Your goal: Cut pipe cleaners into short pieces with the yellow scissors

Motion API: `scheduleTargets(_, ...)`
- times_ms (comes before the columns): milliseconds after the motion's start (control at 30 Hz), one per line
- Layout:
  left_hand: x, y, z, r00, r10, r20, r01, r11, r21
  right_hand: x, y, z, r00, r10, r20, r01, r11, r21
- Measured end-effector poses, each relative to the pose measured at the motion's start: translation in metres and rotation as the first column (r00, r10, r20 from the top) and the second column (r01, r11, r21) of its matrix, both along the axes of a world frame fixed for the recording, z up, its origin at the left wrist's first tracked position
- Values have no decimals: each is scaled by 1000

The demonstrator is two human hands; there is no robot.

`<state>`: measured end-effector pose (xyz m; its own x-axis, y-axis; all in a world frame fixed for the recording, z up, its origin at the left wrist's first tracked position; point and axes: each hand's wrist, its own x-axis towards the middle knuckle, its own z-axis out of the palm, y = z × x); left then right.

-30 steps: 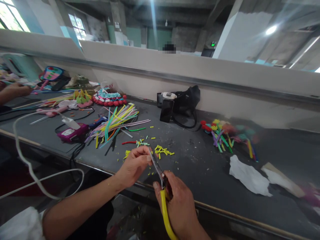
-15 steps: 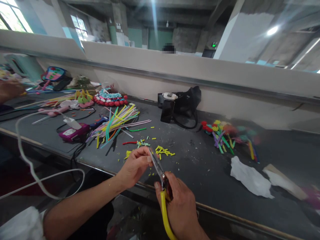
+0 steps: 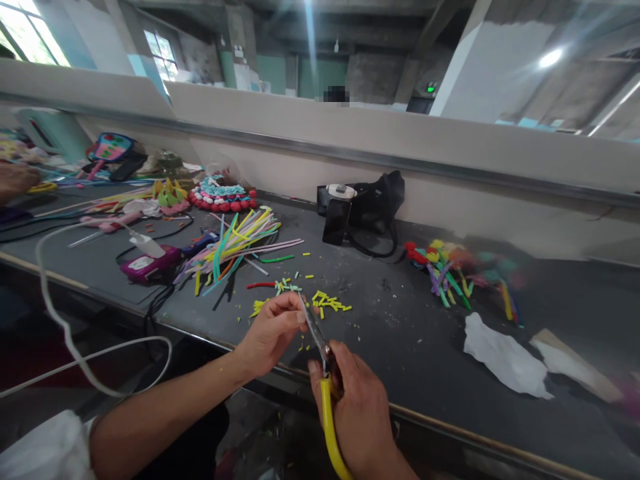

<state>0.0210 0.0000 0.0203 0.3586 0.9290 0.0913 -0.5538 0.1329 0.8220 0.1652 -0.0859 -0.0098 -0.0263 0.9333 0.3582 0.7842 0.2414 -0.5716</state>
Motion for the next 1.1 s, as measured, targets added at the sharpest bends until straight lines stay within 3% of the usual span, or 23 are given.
scheduleTargets(700, 0, 0, -1, 999, -19, -39, 18, 1000, -9, 0, 3, 4, 1000, 9, -2, -9, 1000, -21)
scheduleTargets(767, -2, 1, -2, 995, -31, -91, 32, 999, 7, 1, 3, 6, 1000, 4, 7, -3, 1000, -31)
scheduleTargets(833, -10, 6, -2, 968, -47, -246, 70, 994, 84, 4, 4, 7, 1000, -20, 2, 20, 999, -35)
scheduleTargets(900, -23, 15, -1, 863, 4, -505, 135, 962, 237, 10, 5, 9, 998, -54, -11, 54, 997, -47)
scheduleTargets(967, -41, 28, -2, 672, 215, -708, 188, 876, 445, 17, 7, 9, 996, -90, -14, 89, 994, -61)
scheduleTargets(1033, -61, 42, -4, 462, 433, -774, 233, 783, 577, 25, 8, 7, 992, -127, 4, 127, 990, -64)
scheduleTargets(1100, -77, 52, -8, 300, 516, -802, 302, 746, 593, 32, 8, 4, 987, -159, 33, 161, 985, -61)
